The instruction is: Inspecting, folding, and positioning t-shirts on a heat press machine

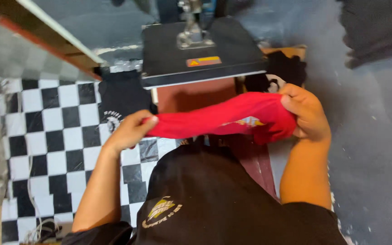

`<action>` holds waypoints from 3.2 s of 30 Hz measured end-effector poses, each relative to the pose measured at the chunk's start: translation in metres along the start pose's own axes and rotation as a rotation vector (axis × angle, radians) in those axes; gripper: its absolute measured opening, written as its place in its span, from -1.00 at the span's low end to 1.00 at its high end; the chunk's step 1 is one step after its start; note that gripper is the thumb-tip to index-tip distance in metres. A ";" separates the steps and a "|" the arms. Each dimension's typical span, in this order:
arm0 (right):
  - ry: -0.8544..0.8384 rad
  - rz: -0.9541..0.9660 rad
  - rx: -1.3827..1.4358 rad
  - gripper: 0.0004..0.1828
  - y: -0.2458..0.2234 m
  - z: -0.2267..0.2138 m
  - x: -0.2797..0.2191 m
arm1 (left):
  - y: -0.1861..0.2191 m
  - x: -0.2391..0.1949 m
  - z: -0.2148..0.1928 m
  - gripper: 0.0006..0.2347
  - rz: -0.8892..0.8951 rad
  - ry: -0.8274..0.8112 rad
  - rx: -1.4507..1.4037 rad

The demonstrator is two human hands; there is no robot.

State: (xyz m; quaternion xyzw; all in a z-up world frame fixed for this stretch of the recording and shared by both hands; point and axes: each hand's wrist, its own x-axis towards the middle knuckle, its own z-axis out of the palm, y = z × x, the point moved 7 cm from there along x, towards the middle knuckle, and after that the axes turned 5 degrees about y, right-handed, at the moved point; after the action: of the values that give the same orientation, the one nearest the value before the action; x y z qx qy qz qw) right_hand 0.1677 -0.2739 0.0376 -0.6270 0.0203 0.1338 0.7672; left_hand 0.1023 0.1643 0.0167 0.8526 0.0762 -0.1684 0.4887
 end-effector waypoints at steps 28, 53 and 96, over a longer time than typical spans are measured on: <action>0.151 -0.344 -0.921 -0.85 0.029 0.024 0.048 | -0.036 0.019 -0.067 -0.90 0.186 0.453 -0.011; -0.227 -0.476 -0.551 -0.94 0.043 0.181 0.052 | -0.032 -0.001 0.017 -0.86 0.393 0.488 -0.241; -0.077 -0.352 -1.168 -0.38 0.014 0.099 0.020 | -0.041 -0.011 -0.065 -0.92 0.320 0.668 -0.337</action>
State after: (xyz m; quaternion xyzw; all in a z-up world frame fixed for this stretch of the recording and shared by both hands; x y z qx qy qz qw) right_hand 0.1701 -0.1719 0.0417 -0.9327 -0.1878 0.0166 0.3075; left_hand 0.0944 0.2410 0.0179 0.7694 0.1235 0.2110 0.5901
